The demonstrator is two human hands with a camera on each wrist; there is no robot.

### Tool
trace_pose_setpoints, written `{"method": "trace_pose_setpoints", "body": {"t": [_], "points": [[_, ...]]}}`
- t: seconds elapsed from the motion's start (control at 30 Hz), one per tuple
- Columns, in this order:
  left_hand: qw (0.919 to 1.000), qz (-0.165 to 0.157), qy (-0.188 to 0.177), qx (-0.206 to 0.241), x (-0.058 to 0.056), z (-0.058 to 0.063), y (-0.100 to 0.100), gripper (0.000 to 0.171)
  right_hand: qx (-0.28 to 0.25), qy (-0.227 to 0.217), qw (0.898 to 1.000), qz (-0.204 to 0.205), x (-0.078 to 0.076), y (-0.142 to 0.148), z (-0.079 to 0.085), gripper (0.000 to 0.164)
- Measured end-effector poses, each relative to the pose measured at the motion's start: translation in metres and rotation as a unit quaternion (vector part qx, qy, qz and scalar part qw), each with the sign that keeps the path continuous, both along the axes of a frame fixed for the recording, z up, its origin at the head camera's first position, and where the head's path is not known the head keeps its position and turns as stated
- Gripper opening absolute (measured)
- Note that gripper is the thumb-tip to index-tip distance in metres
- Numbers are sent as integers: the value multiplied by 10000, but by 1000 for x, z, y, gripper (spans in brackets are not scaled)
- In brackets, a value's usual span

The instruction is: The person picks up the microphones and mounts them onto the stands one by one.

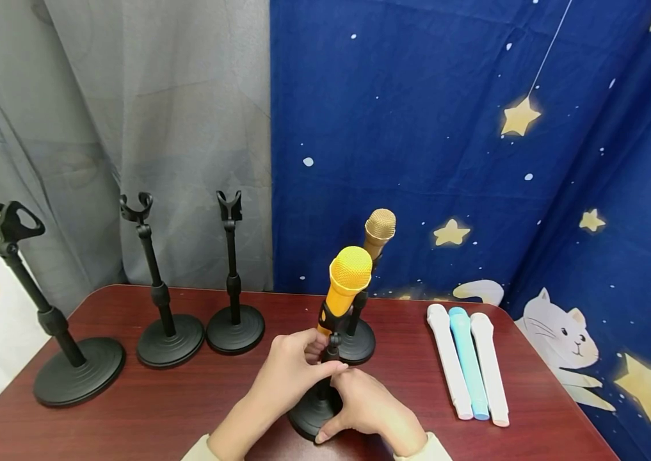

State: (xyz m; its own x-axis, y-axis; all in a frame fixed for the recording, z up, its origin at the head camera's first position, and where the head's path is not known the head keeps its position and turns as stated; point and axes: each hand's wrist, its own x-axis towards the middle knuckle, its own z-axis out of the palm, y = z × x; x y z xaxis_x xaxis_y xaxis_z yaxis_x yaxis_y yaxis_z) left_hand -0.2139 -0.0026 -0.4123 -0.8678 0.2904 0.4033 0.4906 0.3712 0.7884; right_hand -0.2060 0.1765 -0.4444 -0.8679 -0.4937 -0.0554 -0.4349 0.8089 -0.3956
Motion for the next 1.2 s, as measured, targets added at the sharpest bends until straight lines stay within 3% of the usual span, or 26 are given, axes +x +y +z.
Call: {"method": "trace_pose_setpoints", "body": {"t": [0.3, 0.4, 0.47, 0.57, 0.7, 0.9, 1.0, 1.2], "points": [[9920, -1099, -602, 130, -11, -2, -9, 34, 55, -20, 10000, -16, 0, 0, 2, 87], [9891, -1341, -600, 63, -13, -3, -11, 35, 22, 6, 10000, -15, 0, 0, 1, 86], [9901, -1334, -442, 16, -12, -4, -10, 32, -20, 21, 10000, -3, 0, 1, 0, 86], [9952, -979, -89, -35, -8, -6, -4, 29, -154, 15, 9999, 31, 1, 2, -1, 88], [9995, -98, 294, -19, 2, -11, 9, 33, -317, 55, 9994, 84, 2, 4, -4, 93], [9940, 953, 443, 312, 11, -17, 22, 30, -351, 208, 9990, 168, 2, 4, -4, 90], [9914, 1166, 367, 474, 14, -19, 26, 30, -344, 230, 9990, 189, 2, 3, -3, 89], [9893, 1246, 154, 743, 14, -18, 26, 31, -324, 255, 9989, 224, 2, 2, -2, 91]]}}
